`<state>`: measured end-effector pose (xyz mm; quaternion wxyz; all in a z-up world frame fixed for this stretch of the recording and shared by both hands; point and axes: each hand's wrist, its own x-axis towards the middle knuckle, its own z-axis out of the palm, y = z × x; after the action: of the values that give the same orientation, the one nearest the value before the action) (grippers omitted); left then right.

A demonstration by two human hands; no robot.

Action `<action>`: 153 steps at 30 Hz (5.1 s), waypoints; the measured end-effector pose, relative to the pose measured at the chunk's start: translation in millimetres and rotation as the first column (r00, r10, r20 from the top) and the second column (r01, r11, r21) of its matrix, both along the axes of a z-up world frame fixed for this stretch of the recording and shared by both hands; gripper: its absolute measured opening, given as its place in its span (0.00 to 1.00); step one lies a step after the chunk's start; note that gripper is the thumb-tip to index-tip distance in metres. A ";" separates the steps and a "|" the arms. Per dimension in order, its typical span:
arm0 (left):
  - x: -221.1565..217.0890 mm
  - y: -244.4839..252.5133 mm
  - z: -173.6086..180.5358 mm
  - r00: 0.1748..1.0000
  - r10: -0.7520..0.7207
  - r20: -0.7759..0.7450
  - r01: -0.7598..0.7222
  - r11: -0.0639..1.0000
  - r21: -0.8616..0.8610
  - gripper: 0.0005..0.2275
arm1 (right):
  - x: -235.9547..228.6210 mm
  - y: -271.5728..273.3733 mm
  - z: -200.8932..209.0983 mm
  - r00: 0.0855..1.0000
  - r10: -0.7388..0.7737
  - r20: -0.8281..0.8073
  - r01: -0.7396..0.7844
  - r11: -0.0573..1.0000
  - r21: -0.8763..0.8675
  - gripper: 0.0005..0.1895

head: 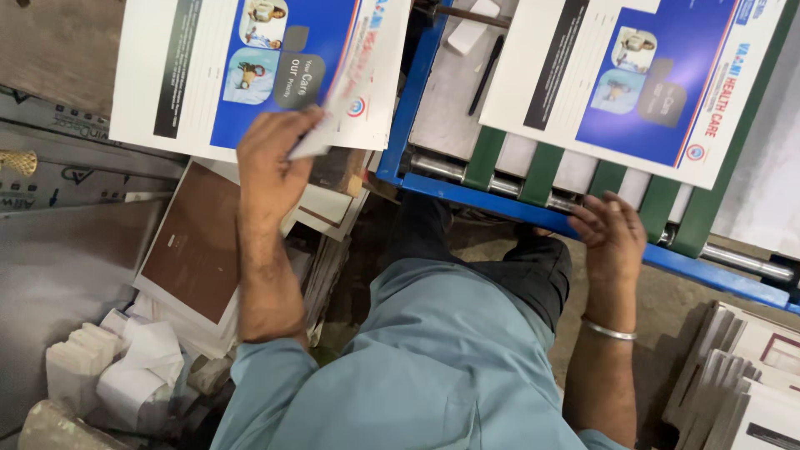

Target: The person sits on the floor and feeds printed sheets into a blue laminating machine. They guide the sheets through the rollers and collect the processed prints on the left side.

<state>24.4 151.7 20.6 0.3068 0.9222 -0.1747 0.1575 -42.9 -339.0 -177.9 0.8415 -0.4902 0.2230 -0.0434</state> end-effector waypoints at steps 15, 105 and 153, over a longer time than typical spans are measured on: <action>-27.3 -142.1 -21.0 0.978 -0.199 -0.053 0.197 0.831 0.520 0.34 | 26.0 102.2 75.8 0.983 0.075 0.167 -0.112 0.968 0.224 0.23; -9.3 -69.0 -16.2 0.995 -0.051 0.083 0.012 0.911 0.413 0.31 | 35.2 3.4 50.9 0.954 -0.176 0.244 0.168 0.984 0.053 0.22; -4.1 -30.4 -20.5 0.987 -0.012 0.160 -0.044 0.941 0.337 0.22 | -29.5 -29.8 -45.1 0.993 -0.120 0.005 0.120 0.993 0.019 0.16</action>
<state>20.3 121.3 0.1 0.1272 0.9470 -0.2157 0.2011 -72.4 -368.8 -223.0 0.8426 -0.4680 0.2498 -0.0933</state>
